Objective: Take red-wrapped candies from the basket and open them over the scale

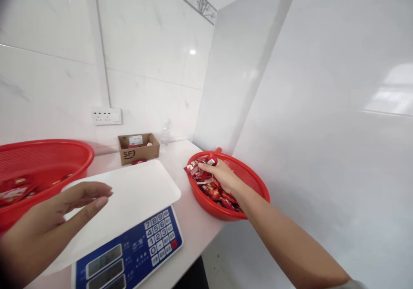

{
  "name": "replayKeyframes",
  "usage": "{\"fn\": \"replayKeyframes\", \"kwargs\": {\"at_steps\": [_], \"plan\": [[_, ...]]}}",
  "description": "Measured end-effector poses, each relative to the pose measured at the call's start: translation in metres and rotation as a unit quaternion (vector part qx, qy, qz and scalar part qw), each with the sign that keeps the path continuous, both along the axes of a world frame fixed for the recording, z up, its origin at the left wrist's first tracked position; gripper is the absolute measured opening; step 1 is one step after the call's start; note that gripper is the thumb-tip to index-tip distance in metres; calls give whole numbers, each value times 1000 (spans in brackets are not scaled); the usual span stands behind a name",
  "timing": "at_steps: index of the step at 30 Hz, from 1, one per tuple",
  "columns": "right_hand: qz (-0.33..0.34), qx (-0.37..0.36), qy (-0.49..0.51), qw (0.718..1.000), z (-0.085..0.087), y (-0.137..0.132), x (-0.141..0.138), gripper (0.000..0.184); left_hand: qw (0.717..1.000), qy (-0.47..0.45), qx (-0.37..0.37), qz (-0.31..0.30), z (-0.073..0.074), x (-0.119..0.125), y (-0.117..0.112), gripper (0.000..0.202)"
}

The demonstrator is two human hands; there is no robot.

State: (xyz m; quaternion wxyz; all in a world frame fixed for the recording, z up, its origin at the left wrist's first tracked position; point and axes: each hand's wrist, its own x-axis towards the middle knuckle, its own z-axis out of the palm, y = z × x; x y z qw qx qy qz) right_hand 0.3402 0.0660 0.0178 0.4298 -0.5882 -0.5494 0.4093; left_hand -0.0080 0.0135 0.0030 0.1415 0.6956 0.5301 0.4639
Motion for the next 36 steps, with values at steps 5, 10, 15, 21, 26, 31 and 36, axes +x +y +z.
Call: {"fn": "replayKeyframes", "kwargs": {"at_steps": [5,10,15,21,26,31,36], "plan": [[136,-21,20,990,-7,6,-71,18,999,15,-35,-19,13,1,-10,34],[239,-27,-1,971,-14,19,-131,22,999,-22,-37,3,24,-1,-18,30],[260,-7,-98,961,-22,34,-156,21,997,-66,-28,30,30,-5,-23,27],[279,89,-220,930,-33,38,-165,29,995,-95,-23,35,32,-7,-23,26],[258,157,-267,915,-33,44,-165,30,993,-113,-18,27,33,-8,-23,26],[276,181,-289,899,-32,47,-160,35,994,-106,-17,37,34,-9,-25,25],[283,192,-304,889,-32,46,-160,40,993,-114,-12,31,34,-11,-25,22]]}}
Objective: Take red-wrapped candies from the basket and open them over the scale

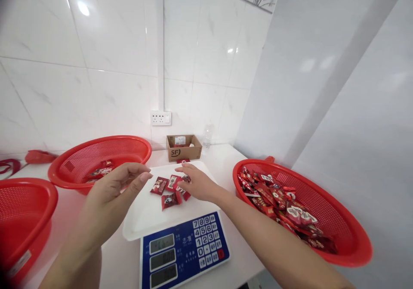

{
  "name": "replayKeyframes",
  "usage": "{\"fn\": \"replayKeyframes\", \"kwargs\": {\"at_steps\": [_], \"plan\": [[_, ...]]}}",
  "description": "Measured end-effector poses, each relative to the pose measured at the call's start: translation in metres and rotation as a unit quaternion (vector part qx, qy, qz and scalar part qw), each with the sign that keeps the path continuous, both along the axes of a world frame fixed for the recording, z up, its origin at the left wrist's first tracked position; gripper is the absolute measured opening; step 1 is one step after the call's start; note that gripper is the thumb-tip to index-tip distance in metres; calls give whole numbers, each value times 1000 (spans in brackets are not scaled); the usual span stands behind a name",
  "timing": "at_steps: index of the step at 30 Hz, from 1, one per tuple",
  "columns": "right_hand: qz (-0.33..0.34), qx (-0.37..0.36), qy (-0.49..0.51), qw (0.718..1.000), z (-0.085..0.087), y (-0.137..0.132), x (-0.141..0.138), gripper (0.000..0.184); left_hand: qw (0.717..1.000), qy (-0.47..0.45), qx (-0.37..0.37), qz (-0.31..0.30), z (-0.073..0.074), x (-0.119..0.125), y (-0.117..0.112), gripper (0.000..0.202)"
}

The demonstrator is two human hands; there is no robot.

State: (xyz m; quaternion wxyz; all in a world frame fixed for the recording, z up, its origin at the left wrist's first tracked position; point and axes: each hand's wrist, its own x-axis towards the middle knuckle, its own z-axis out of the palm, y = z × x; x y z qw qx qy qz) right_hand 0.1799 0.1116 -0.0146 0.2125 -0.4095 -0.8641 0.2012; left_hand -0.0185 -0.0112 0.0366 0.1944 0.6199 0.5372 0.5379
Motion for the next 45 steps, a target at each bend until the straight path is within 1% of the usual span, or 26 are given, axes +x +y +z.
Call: {"fn": "replayKeyframes", "kwargs": {"at_steps": [3,5,9,13,15,18,20,25,27,30,33,38,40,42,45], "plan": [[-2,1,-14,1000,-2,-4,-5,43,1000,0,-4,-6,0,0,-1,22],[9,-4,-32,999,-3,-9,-12,49,1000,7,-1,-5,0,0,-1,22],[68,-12,-78,995,-8,-22,-31,55,1000,20,9,0,-1,1,-1,24],[123,-2,-98,987,-16,-28,-39,48,999,32,-1,-4,0,2,0,26],[132,8,-97,986,-19,-27,-35,38,999,34,-8,-1,0,3,1,25],[126,24,-90,988,-19,-22,-22,24,999,29,-14,-1,0,5,1,24],[108,33,-85,990,-18,-16,-12,23,999,26,-20,-4,0,5,1,23],[30,22,-101,994,-21,-3,4,50,999,34,-34,-10,-2,7,2,24],[20,9,-119,993,-25,-1,7,53,999,37,-34,-8,-2,7,2,24],[15,2,-139,990,-28,-1,8,51,999,41,-31,-6,-2,8,2,24],[14,0,-148,989,-24,-7,8,53,998,48,-35,-7,-2,8,2,24],[64,-14,-158,985,-14,-24,8,68,999,38,-26,-9,-2,7,3,23],[70,-9,-162,984,-11,-30,8,70,999,35,-25,-9,-2,7,4,23],[66,2,-164,984,-10,-33,8,65,999,35,-25,-12,-2,7,4,24],[57,20,-162,985,-9,-35,10,50,999,38,-25,-13,-2,7,3,23]]}}
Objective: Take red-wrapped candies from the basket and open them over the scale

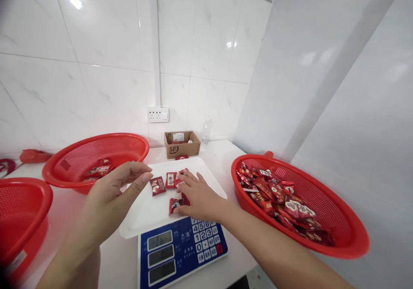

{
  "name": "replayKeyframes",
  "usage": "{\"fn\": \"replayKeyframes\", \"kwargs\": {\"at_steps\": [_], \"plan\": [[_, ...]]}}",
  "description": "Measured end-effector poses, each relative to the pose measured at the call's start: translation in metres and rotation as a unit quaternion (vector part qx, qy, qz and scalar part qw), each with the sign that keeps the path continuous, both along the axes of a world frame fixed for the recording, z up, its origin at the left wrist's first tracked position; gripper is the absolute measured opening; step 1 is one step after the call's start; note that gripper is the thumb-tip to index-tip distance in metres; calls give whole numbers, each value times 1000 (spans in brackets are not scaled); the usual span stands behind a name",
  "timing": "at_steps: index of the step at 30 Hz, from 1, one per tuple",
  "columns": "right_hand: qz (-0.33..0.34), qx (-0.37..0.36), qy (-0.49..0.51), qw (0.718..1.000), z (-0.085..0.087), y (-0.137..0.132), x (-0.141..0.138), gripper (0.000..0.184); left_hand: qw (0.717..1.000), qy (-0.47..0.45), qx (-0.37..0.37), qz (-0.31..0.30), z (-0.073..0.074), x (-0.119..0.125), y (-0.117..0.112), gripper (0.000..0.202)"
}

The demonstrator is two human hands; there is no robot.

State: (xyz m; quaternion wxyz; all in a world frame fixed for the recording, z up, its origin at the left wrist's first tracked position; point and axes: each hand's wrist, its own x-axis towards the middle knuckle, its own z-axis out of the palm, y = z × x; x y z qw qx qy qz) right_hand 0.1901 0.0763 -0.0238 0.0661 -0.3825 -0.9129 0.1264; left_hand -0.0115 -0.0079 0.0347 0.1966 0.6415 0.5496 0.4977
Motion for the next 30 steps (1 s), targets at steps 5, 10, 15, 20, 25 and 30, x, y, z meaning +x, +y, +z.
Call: {"fn": "replayKeyframes", "kwargs": {"at_steps": [5,10,15,20,25,30], "plan": [[8,28,12,1000,-4,-2,0,23,1000,7,1,6,0,0,-2,23],[-9,74,37,996,-13,-2,-17,20,1000,17,5,0,0,1,-1,21],[-51,113,49,991,-18,3,-39,23,1000,22,4,3,0,2,-1,23],[-78,131,45,987,-14,7,-39,25,1000,17,0,2,2,2,-2,23],[-120,121,38,985,-16,21,-19,27,1000,17,9,-1,2,1,-1,22],[-124,79,12,989,-25,34,0,32,1000,10,-6,0,1,0,-1,22]]}}
